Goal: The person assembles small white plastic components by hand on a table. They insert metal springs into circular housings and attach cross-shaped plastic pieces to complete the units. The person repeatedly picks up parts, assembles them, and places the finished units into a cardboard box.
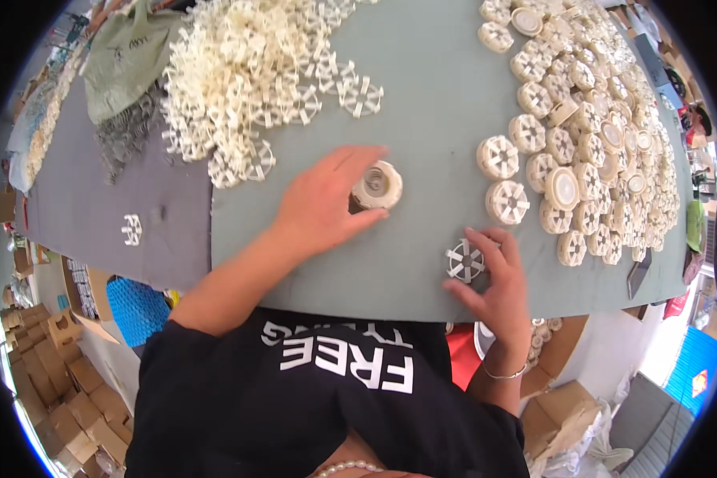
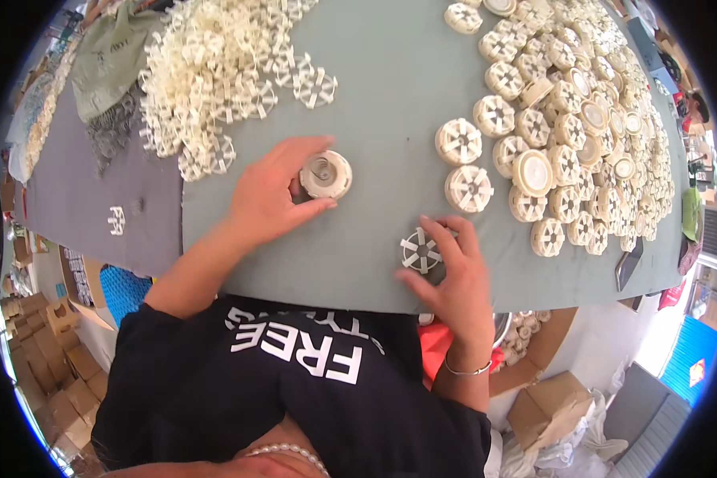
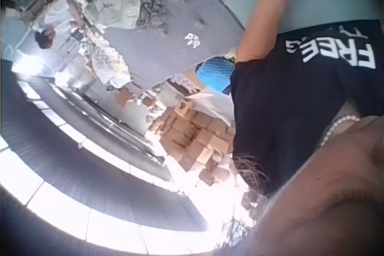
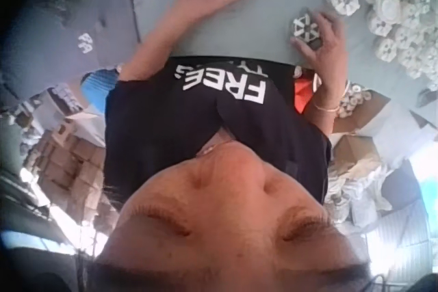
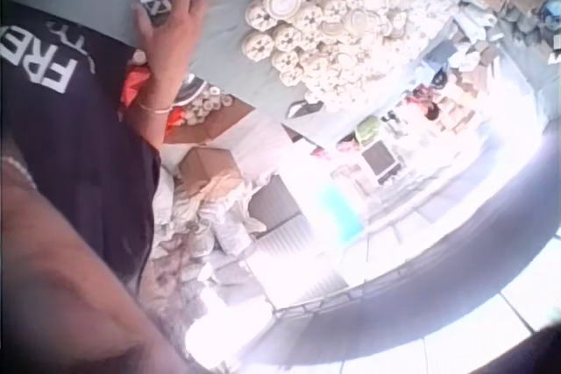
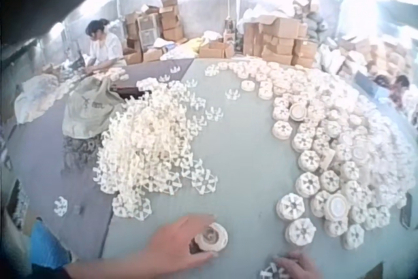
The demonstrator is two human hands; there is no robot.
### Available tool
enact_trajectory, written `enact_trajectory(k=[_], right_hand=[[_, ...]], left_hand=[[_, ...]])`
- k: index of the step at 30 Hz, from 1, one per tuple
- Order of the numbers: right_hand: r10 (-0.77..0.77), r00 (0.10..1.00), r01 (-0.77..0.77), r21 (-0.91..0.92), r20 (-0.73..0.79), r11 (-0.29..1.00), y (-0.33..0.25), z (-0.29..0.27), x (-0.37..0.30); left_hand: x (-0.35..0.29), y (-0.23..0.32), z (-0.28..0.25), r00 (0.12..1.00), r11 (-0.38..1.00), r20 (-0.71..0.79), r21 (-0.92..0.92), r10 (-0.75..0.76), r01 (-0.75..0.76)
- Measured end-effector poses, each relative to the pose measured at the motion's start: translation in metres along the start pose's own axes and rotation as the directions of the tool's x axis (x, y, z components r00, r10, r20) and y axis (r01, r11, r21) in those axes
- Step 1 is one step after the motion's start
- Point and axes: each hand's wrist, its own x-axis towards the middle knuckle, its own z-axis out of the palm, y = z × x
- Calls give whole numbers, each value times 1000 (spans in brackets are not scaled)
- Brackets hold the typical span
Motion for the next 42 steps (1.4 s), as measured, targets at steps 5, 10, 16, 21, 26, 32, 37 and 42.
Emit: enact_trajectory(k=[5, 10, 16, 21, 26, 32, 37, 42], right_hand=[[127, 991, -127, -12, 41, 992, 1, -2, 1], [78, 996, -78, -2, -48, 997, -1, 8, 4], [-22, 996, 28, 64, -86, 998, -16, 20, 15], [-94, 991, 104, 113, -90, 988, -29, 27, 23], [-135, 991, 135, 36, -6, 990, -51, 44, 29], [-120, 992, 116, -83, -40, 990, -57, 68, 27], [-111, 989, 104, -72, -99, 992, -56, 84, 24], [-119, 988, 110, -93, -99, 990, -58, 90, 15]], left_hand=[[-36, 1, 21, 980, 986, 144, -116, 134, -118], [-45, 9, 19, 988, 942, 157, -331, 8, 45], [-41, -2, 16, 976, 923, 214, -380, 31, 54], [-39, -2, 13, 973, 875, 229, -474, 18, 95], [-35, -11, 5, 957, 777, 284, -587, -64, 226], [-38, -11, 8, 966, 793, 254, -577, -52, 194], [-34, -12, 6, 959, 771, 281, -604, -30, 201], [-34, -17, 5, 947, 877, 322, -451, -13, 165]])
